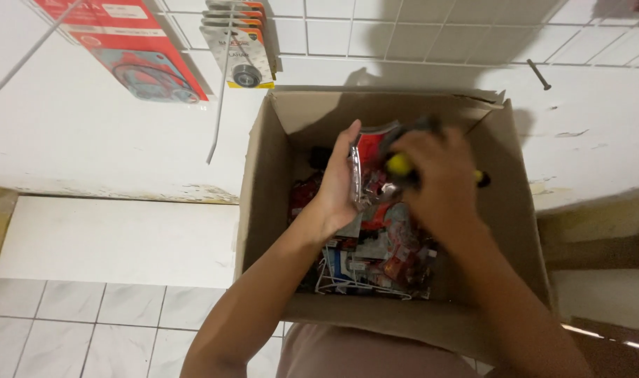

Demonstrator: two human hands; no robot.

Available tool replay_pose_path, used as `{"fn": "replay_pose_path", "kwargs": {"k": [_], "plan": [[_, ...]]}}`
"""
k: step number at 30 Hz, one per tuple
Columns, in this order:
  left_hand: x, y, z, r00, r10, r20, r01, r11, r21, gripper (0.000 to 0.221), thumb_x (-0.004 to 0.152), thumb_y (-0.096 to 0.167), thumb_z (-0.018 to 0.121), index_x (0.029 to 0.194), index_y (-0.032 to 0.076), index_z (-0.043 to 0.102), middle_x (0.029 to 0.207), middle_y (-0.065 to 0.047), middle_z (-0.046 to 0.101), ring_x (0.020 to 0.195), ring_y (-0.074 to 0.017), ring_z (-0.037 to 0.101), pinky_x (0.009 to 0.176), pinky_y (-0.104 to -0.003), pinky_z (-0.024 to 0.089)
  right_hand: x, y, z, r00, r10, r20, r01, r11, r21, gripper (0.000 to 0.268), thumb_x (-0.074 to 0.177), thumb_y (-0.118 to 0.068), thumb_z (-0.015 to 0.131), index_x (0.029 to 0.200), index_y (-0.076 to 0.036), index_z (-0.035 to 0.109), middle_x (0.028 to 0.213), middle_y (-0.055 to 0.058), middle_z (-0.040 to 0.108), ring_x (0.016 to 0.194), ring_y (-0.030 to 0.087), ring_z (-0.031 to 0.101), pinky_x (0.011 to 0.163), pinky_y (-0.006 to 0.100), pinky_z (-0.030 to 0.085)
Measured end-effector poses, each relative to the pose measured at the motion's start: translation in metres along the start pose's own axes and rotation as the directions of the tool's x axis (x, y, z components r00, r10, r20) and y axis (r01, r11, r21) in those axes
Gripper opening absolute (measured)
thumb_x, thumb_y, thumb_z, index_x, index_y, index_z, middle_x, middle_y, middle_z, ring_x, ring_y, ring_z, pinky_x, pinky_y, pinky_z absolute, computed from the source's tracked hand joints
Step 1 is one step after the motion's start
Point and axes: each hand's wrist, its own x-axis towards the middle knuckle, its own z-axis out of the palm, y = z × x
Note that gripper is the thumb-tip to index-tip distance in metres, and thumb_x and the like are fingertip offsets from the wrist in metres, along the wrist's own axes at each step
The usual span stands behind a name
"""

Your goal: Wiping dust off packaged auto parts with a cloth and organizing them inside a cardboard box or hanging them on a rack.

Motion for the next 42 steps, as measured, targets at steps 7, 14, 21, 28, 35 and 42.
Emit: {"fn": "replay_pose_path", "kwargs": {"k": [7,14,21,28,35,42], "plan": [[0.012,0.001,-0.008,1.0,-0.023,-0.019,0.023,0.999,0.039,0.079,0.079,0.068,0.071,0.122,0.002,0.066,0.108,-0.016,0.07,0.098,-0.0277,0.067,0.091,-0.044,0.055,0.0,-0.034,-0.008,0.982,0.09,-0.164,-0.018,0.917,0.398,0.044,0.073,-0.001,0.075,0.113,-0.019,0.076,0.112,0.0,0.071,0.107,0.033,0.058,0.105,0.046,0.041],[0.004,-0.013,-0.009,0.999,0.002,-0.042,0.007,0.975,0.221,0.087,0.078,0.071,0.069,0.131,0.002,0.06,0.112,-0.017,0.064,0.104,-0.0283,0.059,0.096,-0.042,0.049,0.01,0.0,-0.013,0.96,0.225,-0.169,-0.152,0.921,0.359,0.054,0.077,0.012,0.067,0.127,-0.008,0.069,0.12,0.013,0.065,0.115,0.04,0.054,0.106,0.055,0.04],[0.001,-0.012,-0.004,0.993,-0.044,-0.11,0.059,0.989,0.136,0.089,0.077,0.073,0.066,0.133,0.005,0.061,0.114,-0.017,0.065,0.106,-0.0301,0.06,0.096,-0.041,0.048,-0.003,-0.011,0.014,0.973,-0.054,-0.227,0.103,0.972,0.213,0.061,0.071,-0.004,0.077,0.129,-0.021,0.073,0.117,0.003,0.067,0.113,0.04,0.055,0.104,0.055,0.043],[0.009,-0.022,-0.005,0.992,0.011,-0.129,0.013,0.983,0.181,0.082,0.078,0.074,0.067,0.129,0.01,0.063,0.11,-0.015,0.064,0.104,-0.0287,0.06,0.094,-0.043,0.051,-0.009,-0.002,0.017,0.975,0.048,-0.218,-0.005,0.982,0.191,0.066,0.062,0.002,0.074,0.127,-0.008,0.07,0.114,0.012,0.066,0.113,0.042,0.057,0.109,0.057,0.04],[-0.011,-0.02,0.024,0.991,0.081,-0.106,-0.073,0.995,0.074,0.078,0.082,0.072,0.061,0.13,0.011,0.065,0.12,-0.018,0.067,0.112,-0.032,0.063,0.101,-0.048,0.05,-0.004,0.016,-0.002,0.963,0.023,-0.269,-0.01,0.999,0.052,0.059,0.063,0.005,0.072,0.122,-0.006,0.073,0.114,0.009,0.068,0.112,0.038,0.057,0.11,0.053,0.041],[0.008,-0.036,-0.003,0.986,0.158,-0.053,-0.142,0.961,0.239,0.084,0.086,0.071,0.059,0.138,0.005,0.057,0.125,-0.022,0.062,0.116,-0.0312,0.06,0.105,-0.047,0.047,-0.016,-0.011,0.015,0.955,-0.09,-0.283,0.103,0.994,0.034,0.078,0.052,-0.003,0.074,0.129,-0.012,0.071,0.126,0.007,0.068,0.115,0.041,0.058,0.105,0.055,0.044]]}}
